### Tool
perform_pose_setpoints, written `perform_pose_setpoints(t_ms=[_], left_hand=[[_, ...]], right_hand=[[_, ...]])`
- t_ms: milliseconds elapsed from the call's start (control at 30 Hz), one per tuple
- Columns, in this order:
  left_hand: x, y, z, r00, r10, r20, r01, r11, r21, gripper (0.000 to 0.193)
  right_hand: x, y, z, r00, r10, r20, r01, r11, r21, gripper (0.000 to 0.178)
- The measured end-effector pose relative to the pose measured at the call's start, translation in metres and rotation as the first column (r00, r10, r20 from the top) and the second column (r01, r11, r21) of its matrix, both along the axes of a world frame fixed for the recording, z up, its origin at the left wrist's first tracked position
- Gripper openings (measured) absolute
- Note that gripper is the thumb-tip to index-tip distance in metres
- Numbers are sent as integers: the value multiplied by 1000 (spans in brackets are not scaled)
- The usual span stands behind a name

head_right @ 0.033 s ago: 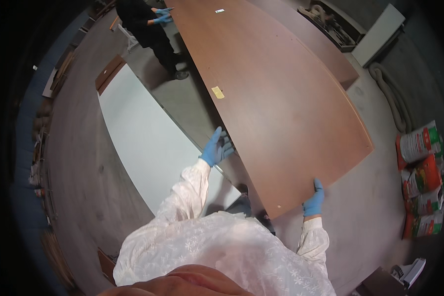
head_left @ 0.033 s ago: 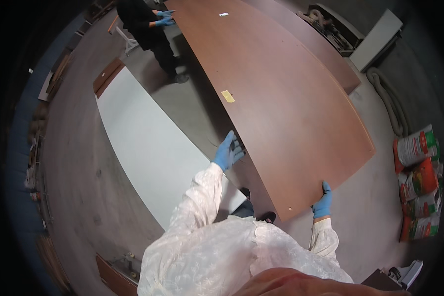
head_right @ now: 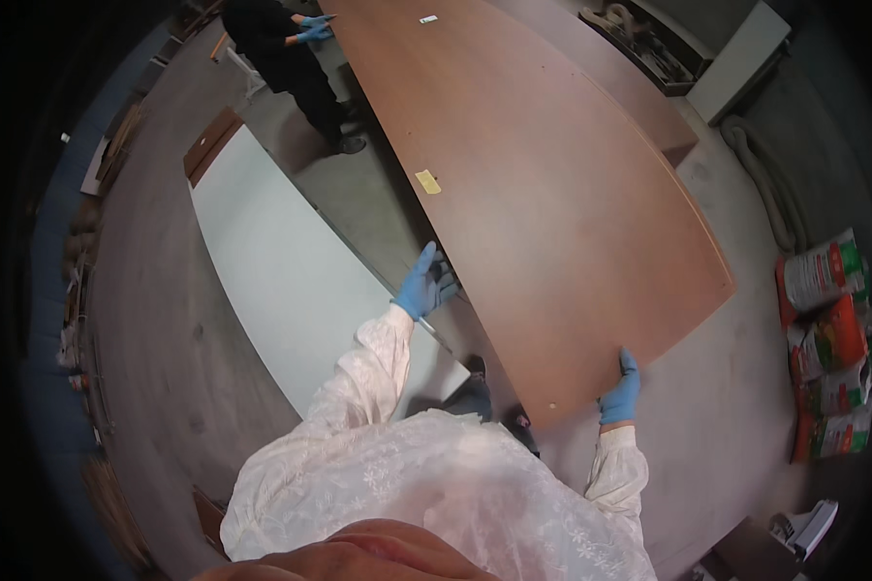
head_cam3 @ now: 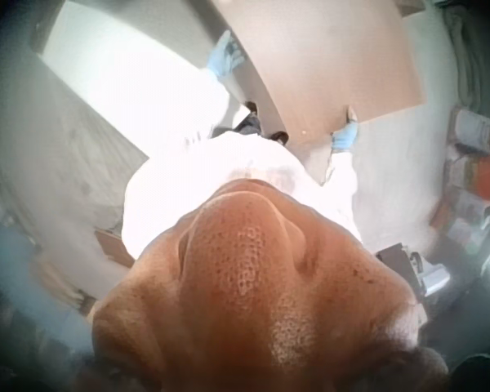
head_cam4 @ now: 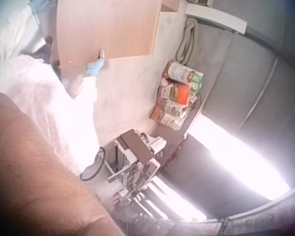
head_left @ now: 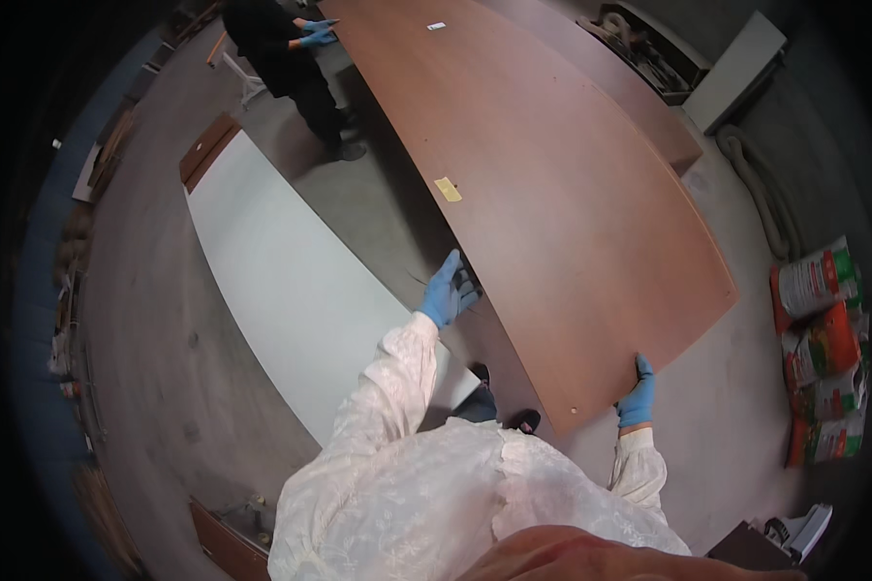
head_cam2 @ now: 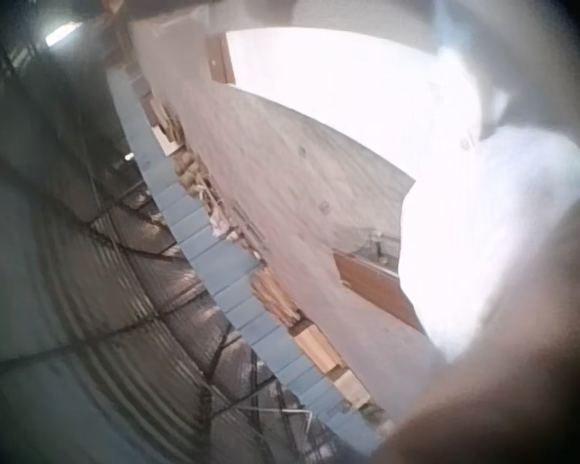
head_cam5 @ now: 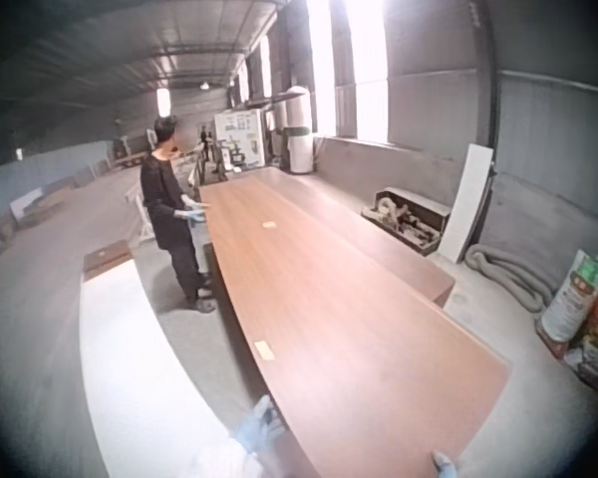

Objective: The person picks up large brown wood panels from a table and stacks them on the floor. They walk around the workshop to retrieve additional panels and place them in a growing pile. The person also briefly handles a small yellow sponge-like object.

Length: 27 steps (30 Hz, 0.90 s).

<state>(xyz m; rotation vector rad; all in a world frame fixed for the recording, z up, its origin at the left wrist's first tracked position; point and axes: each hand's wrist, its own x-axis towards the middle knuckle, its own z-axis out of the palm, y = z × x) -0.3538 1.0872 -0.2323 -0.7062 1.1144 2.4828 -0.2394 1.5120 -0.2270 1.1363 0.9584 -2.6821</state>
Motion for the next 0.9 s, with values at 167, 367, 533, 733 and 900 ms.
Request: perform_pose_setpoints(t_ms=[167, 367, 533, 733, 900], left_hand=[[-6, 57, -3, 994, 62, -88, -43, 978, 203, 42], [-12, 79, -10, 991, 103, -80, -64, 921, 384, 24], [-2, 88, -5, 999, 36, -18, -30, 965, 260, 24], [10, 101, 4, 997, 13, 78, -32, 967, 252, 25], [4, 104, 21, 999, -15, 29, 2, 920, 392, 34]], right_hand=[[71, 81, 4, 998, -48, -34, 50, 996, 70, 34], [120, 121, 11, 997, -82, -12, 83, 982, 167, 35], [139, 140, 20, 996, -87, 12, 82, 970, 231, 37], [141, 155, 39, 987, -112, 114, 71, 945, 320, 39], [121, 159, 59, 992, -40, 120, -5, 935, 355, 49]])
